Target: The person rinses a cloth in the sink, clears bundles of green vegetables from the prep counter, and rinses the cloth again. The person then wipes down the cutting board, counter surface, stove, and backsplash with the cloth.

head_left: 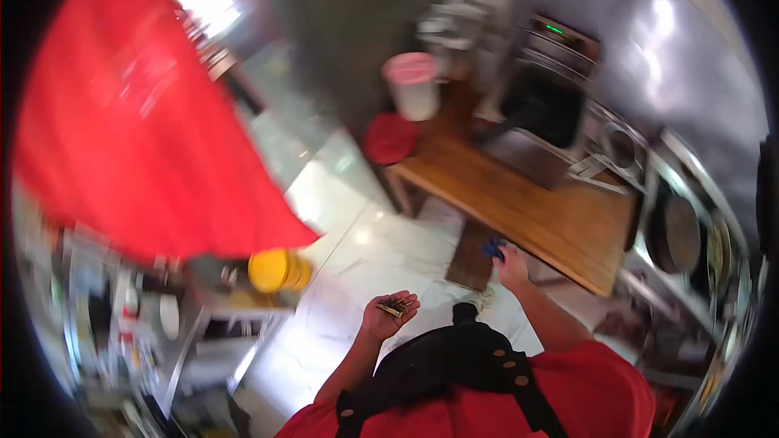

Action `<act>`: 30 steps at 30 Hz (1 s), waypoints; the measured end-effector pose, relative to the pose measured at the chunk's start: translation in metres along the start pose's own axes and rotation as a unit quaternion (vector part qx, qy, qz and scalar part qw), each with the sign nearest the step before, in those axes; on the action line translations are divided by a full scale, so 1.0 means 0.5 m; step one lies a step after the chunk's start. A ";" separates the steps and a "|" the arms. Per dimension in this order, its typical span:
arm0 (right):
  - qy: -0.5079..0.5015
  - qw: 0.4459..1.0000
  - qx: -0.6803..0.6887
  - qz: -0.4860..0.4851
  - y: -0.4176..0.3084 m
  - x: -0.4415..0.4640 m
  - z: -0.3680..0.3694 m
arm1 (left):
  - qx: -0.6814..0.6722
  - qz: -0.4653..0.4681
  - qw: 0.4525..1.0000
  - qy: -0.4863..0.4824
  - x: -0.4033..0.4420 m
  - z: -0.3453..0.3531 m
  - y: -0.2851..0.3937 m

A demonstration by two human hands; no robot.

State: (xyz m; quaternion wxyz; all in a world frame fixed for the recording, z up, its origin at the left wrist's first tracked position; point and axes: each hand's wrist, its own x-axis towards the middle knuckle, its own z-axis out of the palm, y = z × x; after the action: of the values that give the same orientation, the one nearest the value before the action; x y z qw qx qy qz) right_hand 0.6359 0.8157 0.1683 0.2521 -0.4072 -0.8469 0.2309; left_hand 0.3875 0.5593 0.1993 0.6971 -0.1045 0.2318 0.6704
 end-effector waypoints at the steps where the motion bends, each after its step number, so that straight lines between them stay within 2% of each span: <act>1: -0.093 0.964 0.197 0.152 -0.017 -0.020 0.059 | -0.025 0.031 0.999 -0.011 -0.052 -0.046 0.014; 2: -0.203 0.860 0.360 0.301 -0.048 -0.039 0.113 | -0.050 0.071 0.996 -0.023 -0.116 -0.088 0.014; 3: -0.267 0.788 0.449 0.327 -0.098 -0.059 0.160 | -0.034 0.127 0.991 0.024 -0.193 -0.092 0.016; 4: -0.335 0.701 0.514 0.362 -0.156 -0.067 0.203 | -0.071 0.192 0.978 0.027 -0.257 -0.127 0.016; 6: -0.485 0.603 0.504 0.384 -0.367 -0.089 0.214 | -0.068 0.276 0.959 -0.001 -0.401 -0.193 -0.013; 7: -0.560 0.564 0.483 0.367 -0.416 -0.107 0.265 | -0.126 0.322 0.938 0.026 -0.478 -0.197 -0.027; 8: -0.612 0.553 0.446 0.347 -0.478 -0.129 0.313 | -0.133 0.364 0.920 0.062 -0.557 -0.206 -0.049; 10: -0.628 0.548 0.379 0.402 -0.584 -0.163 0.379 | -0.175 0.461 0.860 0.130 -0.649 -0.248 -0.105; 11: -0.678 0.504 0.382 0.374 -0.622 -0.176 0.429 | -0.193 0.488 0.840 0.137 -0.698 -0.270 -0.129; 13: -0.716 0.519 0.334 0.326 -0.728 -0.202 0.461 | -0.247 0.578 0.757 0.178 -0.771 -0.303 -0.156; 14: -0.732 0.524 0.313 0.302 -0.775 -0.223 0.475 | -0.259 0.595 0.739 0.181 -0.799 -0.321 -0.169; 16: -0.754 0.533 0.263 0.282 -0.825 -0.244 0.506 | -0.316 0.655 0.669 0.153 -0.843 -0.339 -0.191; 18: -0.757 0.542 0.228 0.285 -0.844 -0.277 0.592 | -0.350 0.677 0.625 0.167 -0.881 -0.397 -0.209; 20: -0.747 0.532 0.206 0.342 -0.883 -0.322 0.658 | -0.388 0.704 0.567 0.178 -0.937 -0.457 -0.218; 22: -0.760 0.526 0.185 0.333 -0.933 -0.375 0.724 | -0.403 0.706 0.541 0.217 -1.006 -0.497 -0.226; 24: -0.772 0.521 0.172 0.321 -1.028 -0.430 0.798 | -0.400 0.733 0.502 0.225 -1.087 -0.529 -0.227; 28: -0.802 0.477 0.176 0.313 -1.238 -0.545 0.909 | -0.405 0.779 0.421 0.230 -1.246 -0.620 -0.238; 30: -0.840 0.443 0.148 0.277 -1.359 -0.612 0.979 | -0.409 0.806 0.379 0.198 -1.337 -0.635 -0.249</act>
State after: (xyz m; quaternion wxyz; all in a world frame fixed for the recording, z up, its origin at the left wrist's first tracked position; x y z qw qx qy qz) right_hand 0.1108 0.0962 0.1254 -0.6027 -0.1835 -0.4403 0.6397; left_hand 0.4561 -0.1881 0.2122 -0.3653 -0.2705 0.0358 0.8900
